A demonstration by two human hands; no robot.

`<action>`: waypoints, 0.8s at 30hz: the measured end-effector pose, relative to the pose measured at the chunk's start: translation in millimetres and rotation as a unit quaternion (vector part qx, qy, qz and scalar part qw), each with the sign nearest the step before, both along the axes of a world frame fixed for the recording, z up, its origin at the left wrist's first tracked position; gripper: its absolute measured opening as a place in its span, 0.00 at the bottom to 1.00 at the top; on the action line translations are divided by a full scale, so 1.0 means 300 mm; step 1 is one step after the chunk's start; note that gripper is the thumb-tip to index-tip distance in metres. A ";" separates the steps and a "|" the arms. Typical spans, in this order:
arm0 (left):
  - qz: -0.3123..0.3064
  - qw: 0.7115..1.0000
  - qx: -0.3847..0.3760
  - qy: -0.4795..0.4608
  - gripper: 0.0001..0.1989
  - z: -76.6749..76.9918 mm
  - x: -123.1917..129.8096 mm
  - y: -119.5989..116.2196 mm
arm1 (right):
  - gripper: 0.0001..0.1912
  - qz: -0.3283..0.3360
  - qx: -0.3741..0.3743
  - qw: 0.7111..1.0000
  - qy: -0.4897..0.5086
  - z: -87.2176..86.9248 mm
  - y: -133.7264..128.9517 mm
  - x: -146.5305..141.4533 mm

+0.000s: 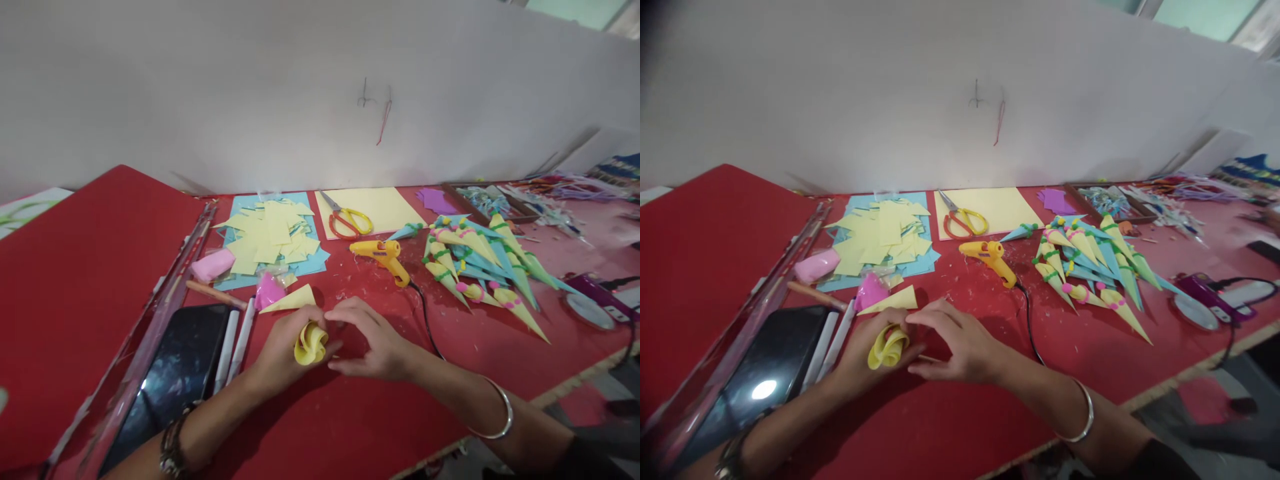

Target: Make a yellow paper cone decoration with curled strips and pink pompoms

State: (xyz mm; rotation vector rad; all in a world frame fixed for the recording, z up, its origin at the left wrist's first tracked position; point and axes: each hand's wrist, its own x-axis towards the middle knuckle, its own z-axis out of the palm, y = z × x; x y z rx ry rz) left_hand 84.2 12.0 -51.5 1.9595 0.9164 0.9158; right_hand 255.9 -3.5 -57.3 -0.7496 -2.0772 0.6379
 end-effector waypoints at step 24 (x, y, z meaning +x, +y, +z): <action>0.147 0.975 0.168 0.007 0.06 0.079 -0.066 0.105 | 0.22 -0.041 -0.038 0.996 -0.074 -0.014 0.021 0.013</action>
